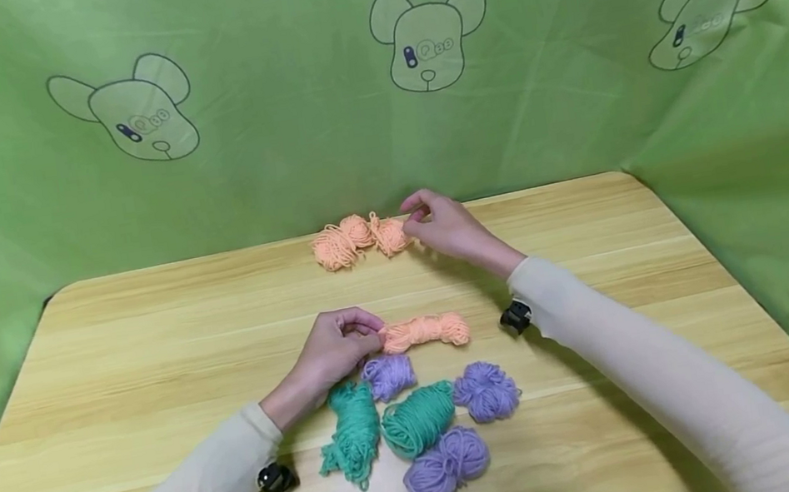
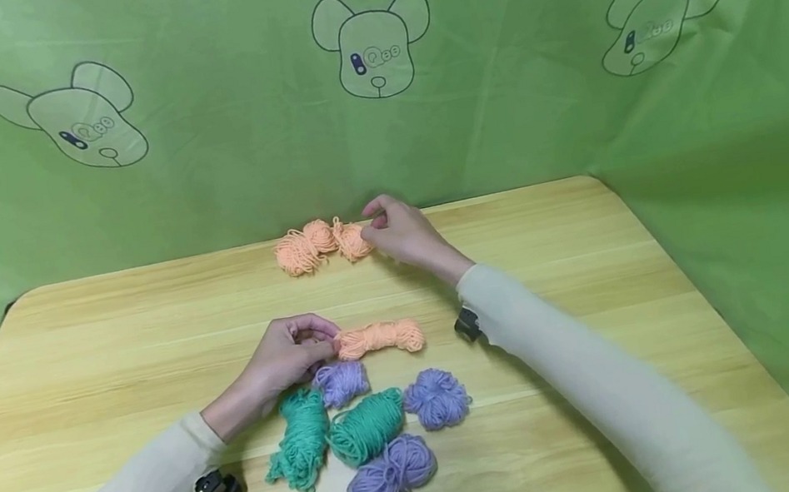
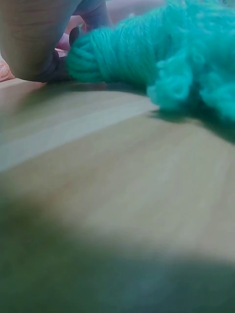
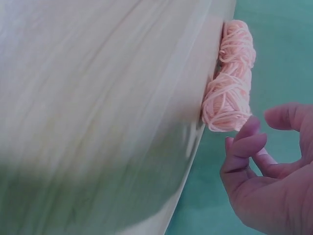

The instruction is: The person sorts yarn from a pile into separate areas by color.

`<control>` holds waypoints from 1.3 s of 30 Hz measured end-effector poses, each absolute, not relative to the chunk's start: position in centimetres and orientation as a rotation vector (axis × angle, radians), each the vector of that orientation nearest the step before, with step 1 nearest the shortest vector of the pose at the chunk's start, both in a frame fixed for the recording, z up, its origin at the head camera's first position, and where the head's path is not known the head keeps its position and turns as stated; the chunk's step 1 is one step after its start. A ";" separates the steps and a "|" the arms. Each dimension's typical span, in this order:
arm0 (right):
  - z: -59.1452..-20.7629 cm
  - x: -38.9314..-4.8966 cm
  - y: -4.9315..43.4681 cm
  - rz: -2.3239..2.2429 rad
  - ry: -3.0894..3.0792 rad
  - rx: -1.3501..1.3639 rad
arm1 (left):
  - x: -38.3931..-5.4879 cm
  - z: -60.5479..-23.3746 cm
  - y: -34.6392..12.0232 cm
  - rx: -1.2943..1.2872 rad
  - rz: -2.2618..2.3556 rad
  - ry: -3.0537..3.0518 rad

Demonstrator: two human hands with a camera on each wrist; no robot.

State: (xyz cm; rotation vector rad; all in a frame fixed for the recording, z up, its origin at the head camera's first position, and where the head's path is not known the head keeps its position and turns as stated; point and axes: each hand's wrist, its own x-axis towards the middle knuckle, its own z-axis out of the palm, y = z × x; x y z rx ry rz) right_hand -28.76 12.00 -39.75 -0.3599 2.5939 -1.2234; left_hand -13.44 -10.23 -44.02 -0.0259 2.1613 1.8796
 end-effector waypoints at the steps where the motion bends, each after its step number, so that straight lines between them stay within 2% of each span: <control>1: -39.6 -28.7 12.0 -1.229 2.595 -0.365 | -13.4 -44.0 -10.2 -0.029 1.878 2.161; 29: -38.1 -23.2 15.1 -1.342 2.596 -0.557 | -13.5 -44.1 -10.1 -0.062 1.877 2.156; 39: -37.9 -21.4 15.8 -1.393 2.520 -0.508 | -13.5 -44.1 -10.1 -0.060 1.896 2.137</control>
